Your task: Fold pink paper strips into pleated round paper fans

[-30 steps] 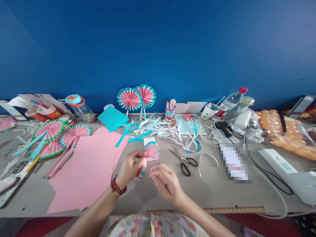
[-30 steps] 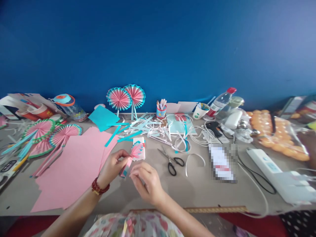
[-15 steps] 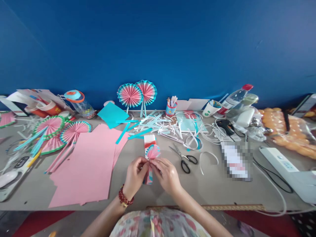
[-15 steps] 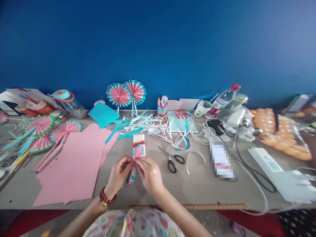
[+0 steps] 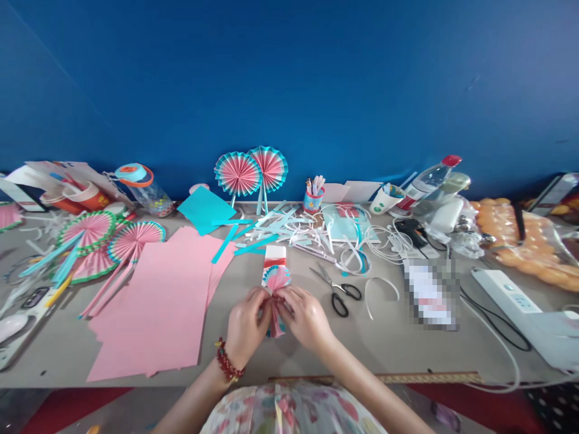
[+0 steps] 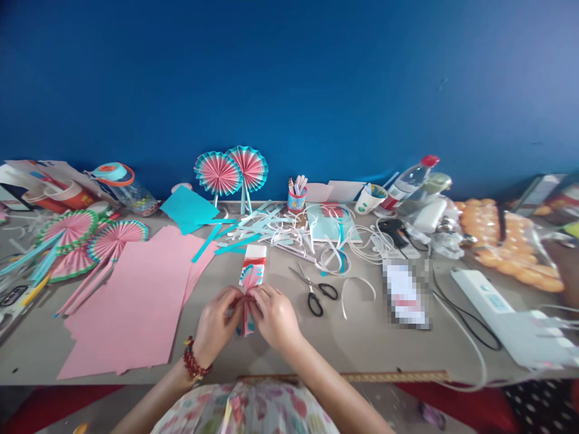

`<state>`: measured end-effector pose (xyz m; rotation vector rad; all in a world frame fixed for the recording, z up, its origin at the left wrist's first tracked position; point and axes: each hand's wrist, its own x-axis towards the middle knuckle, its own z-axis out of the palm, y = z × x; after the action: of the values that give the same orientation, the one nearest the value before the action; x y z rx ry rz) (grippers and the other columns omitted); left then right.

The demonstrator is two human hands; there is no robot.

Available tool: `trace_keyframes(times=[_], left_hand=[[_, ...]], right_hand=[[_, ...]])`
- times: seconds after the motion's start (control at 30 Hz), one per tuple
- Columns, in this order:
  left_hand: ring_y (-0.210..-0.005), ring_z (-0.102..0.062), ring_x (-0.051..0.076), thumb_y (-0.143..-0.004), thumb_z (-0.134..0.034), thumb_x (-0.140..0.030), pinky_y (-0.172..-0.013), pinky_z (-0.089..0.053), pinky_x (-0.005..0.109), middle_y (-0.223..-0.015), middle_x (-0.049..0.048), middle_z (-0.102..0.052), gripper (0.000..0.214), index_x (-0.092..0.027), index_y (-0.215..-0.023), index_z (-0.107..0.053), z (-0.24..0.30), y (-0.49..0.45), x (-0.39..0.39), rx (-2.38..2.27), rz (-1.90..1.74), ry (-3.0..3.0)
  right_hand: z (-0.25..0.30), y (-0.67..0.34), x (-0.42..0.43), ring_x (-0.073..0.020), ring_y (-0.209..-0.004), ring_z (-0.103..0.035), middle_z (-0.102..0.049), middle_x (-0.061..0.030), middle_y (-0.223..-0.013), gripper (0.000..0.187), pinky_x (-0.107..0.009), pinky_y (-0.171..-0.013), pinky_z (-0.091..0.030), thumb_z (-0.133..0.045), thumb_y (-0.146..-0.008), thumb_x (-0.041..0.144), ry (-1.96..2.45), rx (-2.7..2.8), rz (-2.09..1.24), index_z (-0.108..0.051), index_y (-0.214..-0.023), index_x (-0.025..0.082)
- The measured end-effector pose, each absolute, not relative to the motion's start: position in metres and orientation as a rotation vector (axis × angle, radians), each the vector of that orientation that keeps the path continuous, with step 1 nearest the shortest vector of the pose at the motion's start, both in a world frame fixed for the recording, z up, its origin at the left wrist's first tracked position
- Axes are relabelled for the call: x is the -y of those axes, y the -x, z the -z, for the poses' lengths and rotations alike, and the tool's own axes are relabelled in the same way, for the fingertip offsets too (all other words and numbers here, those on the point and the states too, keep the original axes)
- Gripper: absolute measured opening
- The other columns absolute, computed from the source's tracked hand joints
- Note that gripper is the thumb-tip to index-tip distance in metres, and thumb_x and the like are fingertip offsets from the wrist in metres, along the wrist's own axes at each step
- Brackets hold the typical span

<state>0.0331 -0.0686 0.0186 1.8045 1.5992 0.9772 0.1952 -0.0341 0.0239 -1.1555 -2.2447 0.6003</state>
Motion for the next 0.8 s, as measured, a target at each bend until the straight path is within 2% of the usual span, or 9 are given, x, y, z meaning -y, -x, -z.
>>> trace_keyframes(times=[0.17, 0.3, 0.4, 0.57, 0.67, 0.8], left_hand=[[-0.078, -0.064, 0.017, -0.094, -0.045, -0.020, -0.069, -0.048, 0.025, -0.091, 0.0045, -0.064, 0.016, -0.021, -0.093, -0.061, -0.014, -0.029, 0.071, -1.674, -0.894, -2.116], [-0.083, -0.064, 0.019, -0.093, -0.048, -0.021, -0.073, -0.049, 0.028, -0.096, 0.0068, -0.066, 0.016, -0.021, -0.096, -0.064, -0.012, -0.024, 0.071, -1.697, -0.937, -2.323], [-0.086, -0.064, 0.020, -0.093, -0.049, -0.020, -0.076, -0.050, 0.030, -0.096, 0.0080, -0.066, 0.015, -0.019, -0.091, -0.064, -0.012, -0.020, 0.070, -1.643, -0.987, -2.429], [-0.091, -0.065, 0.020, -0.093, -0.048, -0.019, -0.080, -0.052, 0.031, -0.103, 0.0084, -0.067, 0.015, -0.018, -0.089, -0.062, -0.012, -0.011, 0.064, -1.392, -0.884, -2.538], [-0.093, -0.065, 0.019, -0.093, -0.050, -0.019, -0.082, -0.051, 0.031, -0.106, 0.0065, -0.068, 0.012, -0.020, -0.093, -0.062, -0.011, -0.006, 0.059, -1.277, -0.823, -2.489], [-0.089, -0.065, 0.018, -0.089, -0.052, -0.015, -0.079, -0.050, 0.029, -0.099, 0.0041, -0.069, 0.009, -0.020, -0.089, -0.059, -0.009, -0.009, 0.054, -1.248, -0.800, -2.370]], right_hand=[[-0.023, -0.196, 0.030, -0.0225, -0.090, -0.061, -0.067, -0.0074, -0.098, 0.025, -0.031, -0.080, -0.046, -0.052, -0.083, 0.006, 1.131, 2.315, -0.624, -0.060, -0.103, 0.019], [-0.028, -0.195, 0.028, -0.0208, -0.086, -0.060, -0.064, -0.0067, -0.097, 0.032, -0.029, -0.077, -0.045, -0.051, -0.077, 0.003, 1.137, 2.321, -0.675, -0.059, -0.103, 0.019], [-0.032, -0.194, 0.027, -0.0188, -0.082, -0.060, -0.063, -0.0069, -0.101, 0.034, -0.028, -0.073, -0.046, -0.052, -0.077, 0.005, 1.166, 2.304, -0.736, -0.058, -0.108, 0.019], [-0.031, -0.194, 0.026, -0.0199, -0.087, -0.062, -0.062, -0.0088, -0.113, 0.047, -0.029, -0.076, -0.048, -0.052, -0.072, 0.004, 1.163, 2.368, -0.768, -0.055, -0.117, 0.019], [-0.030, -0.195, 0.024, -0.0213, -0.091, -0.062, -0.062, -0.0101, -0.115, 0.048, -0.030, -0.078, -0.049, -0.051, -0.072, 0.005, 1.148, 2.404, -0.756, -0.055, -0.118, 0.018], [-0.036, -0.196, 0.020, -0.0200, -0.094, -0.063, -0.063, -0.0087, -0.113, 0.044, -0.029, -0.080, -0.049, -0.046, -0.077, 0.004, 1.114, 2.290, -0.728, -0.056, -0.117, 0.020]])
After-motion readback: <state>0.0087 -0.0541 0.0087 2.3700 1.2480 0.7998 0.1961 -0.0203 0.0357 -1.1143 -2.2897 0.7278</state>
